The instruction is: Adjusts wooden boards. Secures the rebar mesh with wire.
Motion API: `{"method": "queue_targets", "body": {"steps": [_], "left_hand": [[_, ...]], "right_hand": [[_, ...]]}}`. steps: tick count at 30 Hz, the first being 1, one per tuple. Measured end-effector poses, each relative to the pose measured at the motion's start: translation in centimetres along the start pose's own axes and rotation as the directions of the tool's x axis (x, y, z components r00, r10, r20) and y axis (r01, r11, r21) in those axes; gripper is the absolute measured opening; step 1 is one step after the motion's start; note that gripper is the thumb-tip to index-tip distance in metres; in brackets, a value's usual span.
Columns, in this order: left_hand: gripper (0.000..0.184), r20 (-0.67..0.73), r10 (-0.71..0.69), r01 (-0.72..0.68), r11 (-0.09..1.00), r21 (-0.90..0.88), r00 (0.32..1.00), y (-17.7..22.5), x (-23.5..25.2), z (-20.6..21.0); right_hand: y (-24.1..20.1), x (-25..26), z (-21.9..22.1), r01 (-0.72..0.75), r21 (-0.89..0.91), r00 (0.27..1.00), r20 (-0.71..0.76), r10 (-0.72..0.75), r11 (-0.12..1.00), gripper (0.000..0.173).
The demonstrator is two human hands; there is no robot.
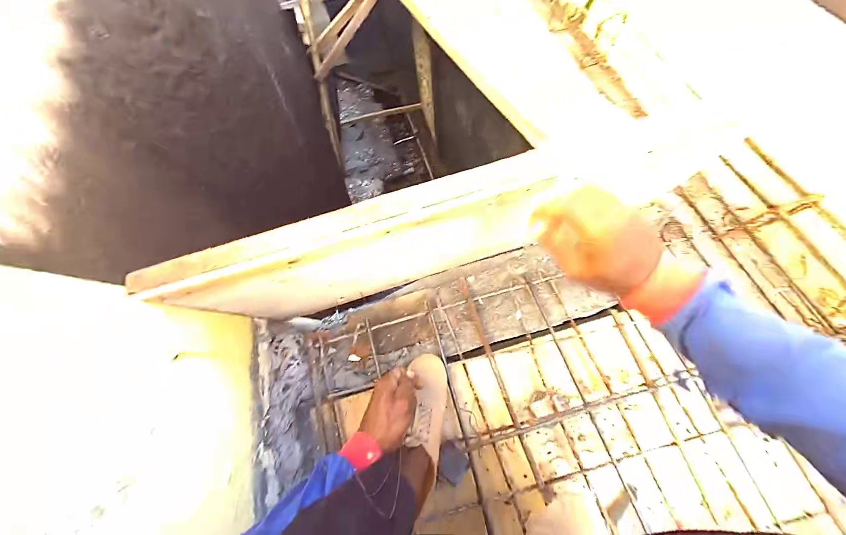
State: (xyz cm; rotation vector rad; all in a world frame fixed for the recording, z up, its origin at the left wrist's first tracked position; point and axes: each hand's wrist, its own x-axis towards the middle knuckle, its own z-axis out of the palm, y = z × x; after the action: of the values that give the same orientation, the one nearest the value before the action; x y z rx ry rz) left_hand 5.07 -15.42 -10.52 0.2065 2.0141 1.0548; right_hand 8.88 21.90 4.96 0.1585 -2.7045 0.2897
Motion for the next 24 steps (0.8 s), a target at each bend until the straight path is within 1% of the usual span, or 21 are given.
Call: {"method": "queue_targets", "body": {"steps": [1, 2, 3, 4, 5, 7, 8, 9, 10, 11, 12, 13, 14, 15, 16, 17, 19, 21, 23, 24], "left_hand": [[0.032, 0.002, -0.005, 0.005, 1.0, -0.014, 1.0, -0.1, 0.0, 0.1], [0.032, -0.002, -0.009, 0.009, 0.999, -0.036, 1.0, -0.1, 0.0, 0.1], [0.032, -0.009, -0.013, 0.013, 0.998, -0.059, 1.0, -0.1, 0.0, 0.2], [0.032, -0.016, -0.019, 0.018, 0.997, -0.082, 1.0, -0.1, -0.1, 0.3], [0.033, -0.021, -0.028, 0.025, 0.994, -0.102, 0.999, -0.1, -0.2, 0.4], [0.034, -0.03, -0.043, 0.038, 0.989, -0.145, 0.999, 0.1, -0.4, 0.5], [0.034, -0.032, -0.047, 0.042, 0.987, -0.157, 0.998, 0.2, -0.5, 0.5], [0.033, -0.04, -0.047, 0.04, 0.985, -0.167, 0.998, 0.2, -0.6, 0.5], [0.031, -0.053, -0.044, 0.034, 0.985, -0.169, 0.998, 0.3, -0.7, 0.5], [0.029, -0.071, -0.039, 0.027, 0.986, -0.162, 0.997, 0.2, -0.9, 0.3], [0.028, -0.09, -0.038, 0.026, 0.99, -0.136, 0.995, 0.1, -1.2, 0.1], [0.028, -0.107, -0.037, 0.027, 0.995, -0.097, 0.994, -0.2, -1.5, -0.1], [0.029, -0.117, -0.03, 0.024, 0.998, -0.057, 0.993, -0.5, -1.8, -0.4], [0.03, -0.121, -0.018, 0.015, 1.0, -0.023, 0.993, -0.8, -2.0, -0.4], [0.03, -0.121, -0.006, 0.006, 1.0, -0.005, 0.993, -0.9, -2.0, -0.3], [0.03, -0.119, 0.001, -0.001, 1.0, 0.005, 0.993, -1.0, -1.8, -0.2], [0.03, -0.106, 0.012, -0.009, 1.0, 0.028, 0.994, -1.0, -1.7, 0.0], [0.03, -0.089, 0.009, -0.005, 0.999, 0.039, 0.996, -1.2, -1.5, 0.1], [0.028, -0.062, -0.026, 0.028, 0.999, 0.025, 0.998, -1.6, -1.6, 0.1], [0.027, -0.064, -0.038, 0.04, 0.999, 0.021, 0.997, -1.7, -1.8, 0.3]], "right_hand": [[-3.0, -0.3, 1.9, -0.029, 0.042, 0.977, 0.211, 0.019, 0.999, 0.037], [-5.5, -0.4, 3.8, -0.064, 0.102, 0.92, 0.39, 0.02, 0.993, 0.036], [-7.8, -0.3, 6.1, -0.129, 0.186, 0.847, 0.532, 0.011, 0.974, 0.035], [-9.8, 0.0, 8.2, -0.243, 0.257, 0.745, 0.667, 0.011, 0.935, 0.038], [-11.7, 0.3, 10.6, -0.372, 0.297, 0.644, 0.765, 0.014, 0.879, 0.042], [-15.0, 1.6, 15.0, -0.632, 0.288, 0.448, 0.894, 0.035, 0.72, 0.062], [-16.4, 2.3, 16.9, -0.748, 0.257, 0.37, 0.927, 0.064, 0.612, 0.071], [-17.8, 2.9, 18.8, -0.845, 0.236, 0.316, 0.944, 0.092, 0.481, 0.074], [-19.0, 3.3, 20.6, -0.919, 0.238, 0.285, 0.952, 0.113, 0.313, 0.071], [-20.3, 3.4, 22.2, -0.961, 0.262, 0.272, 0.955, 0.118, 0.092, 0.061], [-21.4, 3.3, 23.3, -0.948, 0.293, 0.28, 0.954, 0.108, -0.127, 0.05], [-22.3, 2.9, 23.7, -0.902, 0.322, 0.304, 0.947, 0.108, -0.288, 0.045], [-22.9, 2.4, 23.8, -0.857, 0.361, 0.344, 0.932, 0.115, -0.368, 0.042], [-23.1, 1.7, 23.9, -0.829, 0.394, 0.376, 0.918, 0.126, -0.396, 0.042], [-22.9, 1.1, 23.8, -0.817, 0.415, 0.399, 0.908, 0.129, -0.399, 0.042], [-22.7, 0.9, 23.7, -0.823, 0.413, 0.399, 0.909, 0.119, -0.391, 0.04], [-22.2, 1.2, 23.0, -0.85, 0.352, 0.358, 0.932, 0.061, -0.391, 0.038], [-21.9, 1.2, 23.2, -0.844, 0.318, 0.338, 0.941, 0.033, -0.433, 0.031], [-22.3, 0.7, 23.9, -0.813, 0.348, 0.359, 0.931, 0.07, -0.466, 0.026], [-22.6, 0.5, 24.0, -0.814, 0.373, 0.377, 0.922, 0.084, -0.445, 0.026]]}}
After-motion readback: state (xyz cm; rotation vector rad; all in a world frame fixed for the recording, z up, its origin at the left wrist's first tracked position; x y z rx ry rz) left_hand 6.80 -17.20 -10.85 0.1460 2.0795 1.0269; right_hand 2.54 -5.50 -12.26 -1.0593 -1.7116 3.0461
